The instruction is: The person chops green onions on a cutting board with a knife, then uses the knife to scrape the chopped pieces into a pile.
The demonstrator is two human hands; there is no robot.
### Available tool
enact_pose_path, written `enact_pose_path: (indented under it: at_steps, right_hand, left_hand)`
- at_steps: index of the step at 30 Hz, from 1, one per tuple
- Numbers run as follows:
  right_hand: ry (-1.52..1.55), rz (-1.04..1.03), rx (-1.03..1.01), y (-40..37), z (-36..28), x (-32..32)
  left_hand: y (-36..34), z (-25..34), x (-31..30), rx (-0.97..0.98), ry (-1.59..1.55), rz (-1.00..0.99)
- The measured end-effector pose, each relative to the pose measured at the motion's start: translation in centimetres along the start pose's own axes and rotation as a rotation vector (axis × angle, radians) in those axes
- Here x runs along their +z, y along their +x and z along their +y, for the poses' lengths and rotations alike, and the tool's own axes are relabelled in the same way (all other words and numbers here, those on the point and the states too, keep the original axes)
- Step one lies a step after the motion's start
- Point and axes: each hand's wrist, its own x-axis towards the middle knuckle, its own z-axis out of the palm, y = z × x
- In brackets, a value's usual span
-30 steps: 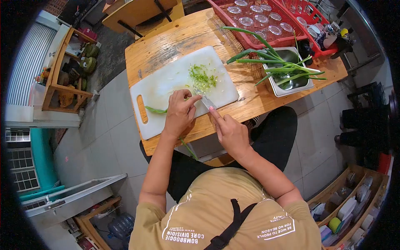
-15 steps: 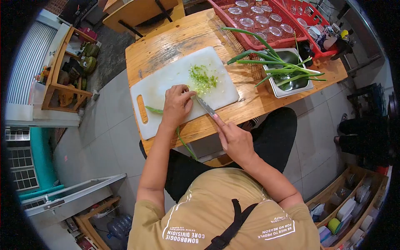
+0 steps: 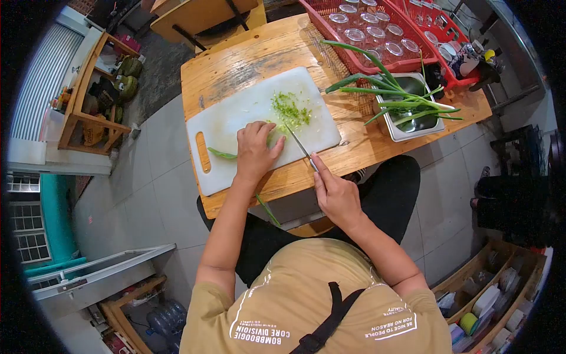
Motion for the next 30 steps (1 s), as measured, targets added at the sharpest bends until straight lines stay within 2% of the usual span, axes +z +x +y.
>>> enact_pose_path:
  at_steps: [21,30]
  right_hand:
    - [-0.021,0.031,-0.066,1.7,0.8,1.2]
    - [-0.251,-0.086,-0.060,1.4,0.1,1.6]
  left_hand:
    - [0.5,0.5,0.8,-0.058,-0.001,0.007]
    - [0.5,0.8,0.8,-0.090,-0.018,-0.020]
